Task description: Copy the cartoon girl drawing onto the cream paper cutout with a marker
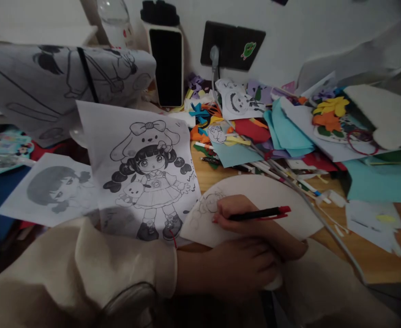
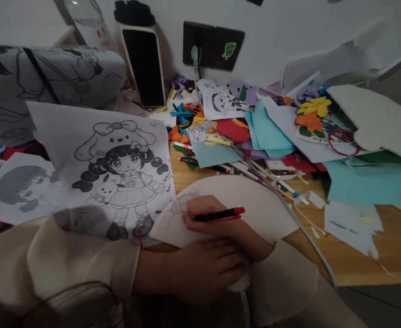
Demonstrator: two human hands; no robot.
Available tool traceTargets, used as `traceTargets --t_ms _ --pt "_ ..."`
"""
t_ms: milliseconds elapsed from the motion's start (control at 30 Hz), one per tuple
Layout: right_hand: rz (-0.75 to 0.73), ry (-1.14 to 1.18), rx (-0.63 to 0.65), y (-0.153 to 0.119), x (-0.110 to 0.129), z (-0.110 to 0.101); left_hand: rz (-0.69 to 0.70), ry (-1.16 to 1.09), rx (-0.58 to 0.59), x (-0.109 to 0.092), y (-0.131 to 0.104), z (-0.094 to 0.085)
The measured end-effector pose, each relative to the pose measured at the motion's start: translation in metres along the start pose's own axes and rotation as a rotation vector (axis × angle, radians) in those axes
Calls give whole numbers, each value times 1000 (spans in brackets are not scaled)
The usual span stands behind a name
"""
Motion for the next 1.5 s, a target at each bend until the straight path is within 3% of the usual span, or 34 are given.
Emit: traceTargets --t_ms 333,400,533,600,800,1067,1267,1500 --pt "-29 90 12 -4 -1 2 68 37 16 -1 -3 -9" --pt "-17 186 -92 -6 -6 -5 69 83 17 -2 -4 -9" --pt "21 335 -493 -17 -18 -38 72 158 25 -2 -5 -9" --pt "34 356 -566 -21 -24 -51 95 164 25 -2 -5 -9" --pt "88 209 -417 -18 -32 -58 114 158 -3 -4 -3 -8" --pt "80 109 -140 -11 -30 -32 120 122 15 -4 -3 -9" --pt "-78 117 -124 -7 -42 -20 107 100 16 -2 -4 -5" --pt "-96 91 -119 -9 -41 -21 121 84 21 -2 -4 -5"
Point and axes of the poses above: each hand's wrist, its own y-axis towards the middle knuckle, its own z-axis out of the palm, x = y × z, the point moved 4 cm from there along y, towards the middle knuckle, and after that the axes turned 1 degree about -x, right-handed, at the moved point
